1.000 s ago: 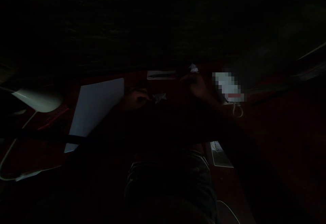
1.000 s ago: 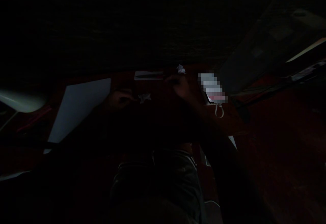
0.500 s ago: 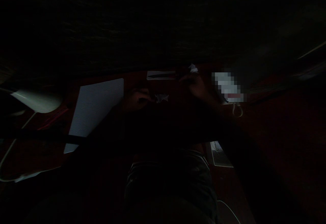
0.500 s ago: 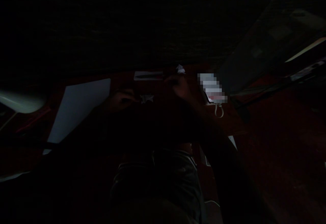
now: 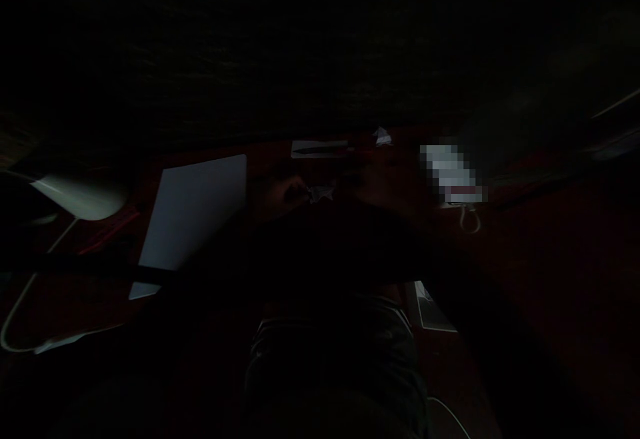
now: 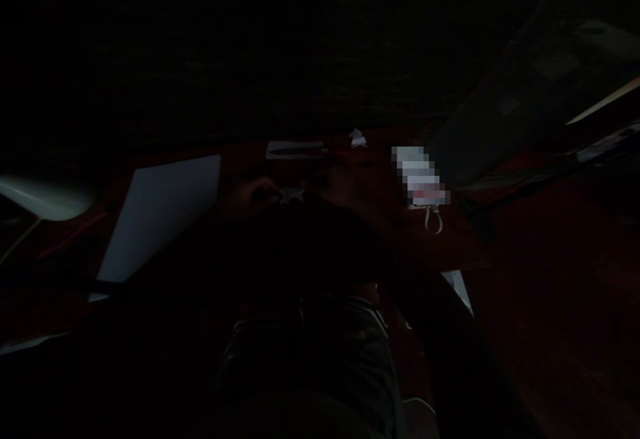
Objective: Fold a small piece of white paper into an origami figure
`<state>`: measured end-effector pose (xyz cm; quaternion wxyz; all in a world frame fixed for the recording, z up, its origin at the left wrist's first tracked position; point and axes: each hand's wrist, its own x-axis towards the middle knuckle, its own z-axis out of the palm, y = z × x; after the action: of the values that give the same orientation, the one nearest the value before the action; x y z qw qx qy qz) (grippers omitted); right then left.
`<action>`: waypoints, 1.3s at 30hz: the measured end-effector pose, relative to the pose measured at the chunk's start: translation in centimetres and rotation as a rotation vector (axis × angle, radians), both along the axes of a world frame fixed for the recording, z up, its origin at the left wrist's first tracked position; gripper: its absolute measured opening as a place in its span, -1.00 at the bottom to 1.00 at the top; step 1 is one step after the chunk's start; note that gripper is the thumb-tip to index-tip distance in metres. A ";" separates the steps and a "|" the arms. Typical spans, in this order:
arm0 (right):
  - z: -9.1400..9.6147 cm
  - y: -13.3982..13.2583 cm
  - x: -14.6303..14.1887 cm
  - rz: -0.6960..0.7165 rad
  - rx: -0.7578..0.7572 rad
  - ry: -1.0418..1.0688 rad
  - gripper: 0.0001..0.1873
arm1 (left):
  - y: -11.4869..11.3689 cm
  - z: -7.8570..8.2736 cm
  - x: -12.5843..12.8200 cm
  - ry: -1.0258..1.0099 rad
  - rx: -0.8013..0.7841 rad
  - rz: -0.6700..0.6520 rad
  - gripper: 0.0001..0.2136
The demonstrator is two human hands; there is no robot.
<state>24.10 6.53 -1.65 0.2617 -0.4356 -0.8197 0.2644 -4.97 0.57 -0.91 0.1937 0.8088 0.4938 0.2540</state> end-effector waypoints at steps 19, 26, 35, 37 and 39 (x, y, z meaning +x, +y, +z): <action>1.3 -0.8 -1.1 0.147 -0.256 0.464 -0.45 | -0.8 -0.4 3.9 -0.716 -0.275 0.161 -0.57; 2.6 -1.8 -0.9 0.228 -0.337 0.493 -0.44 | -0.7 -0.4 4.0 -0.749 -0.251 0.149 -0.57; 1.2 -1.2 -1.4 0.218 -0.339 0.475 -0.48 | -0.7 -0.4 4.2 -0.748 -0.345 0.065 -0.56; 1.1 -1.1 -1.5 0.210 -0.347 0.476 -0.46 | -0.8 -0.4 4.2 -0.734 -0.353 0.047 -0.58; 1.2 -1.2 -1.5 0.213 -0.345 0.467 -0.47 | -0.9 -0.4 4.3 -0.696 -0.349 0.034 -0.63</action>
<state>22.61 5.29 -0.41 0.3362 -0.3124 -0.7215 0.5184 -0.64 -0.30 -1.27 0.4800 0.6208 0.4476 0.4288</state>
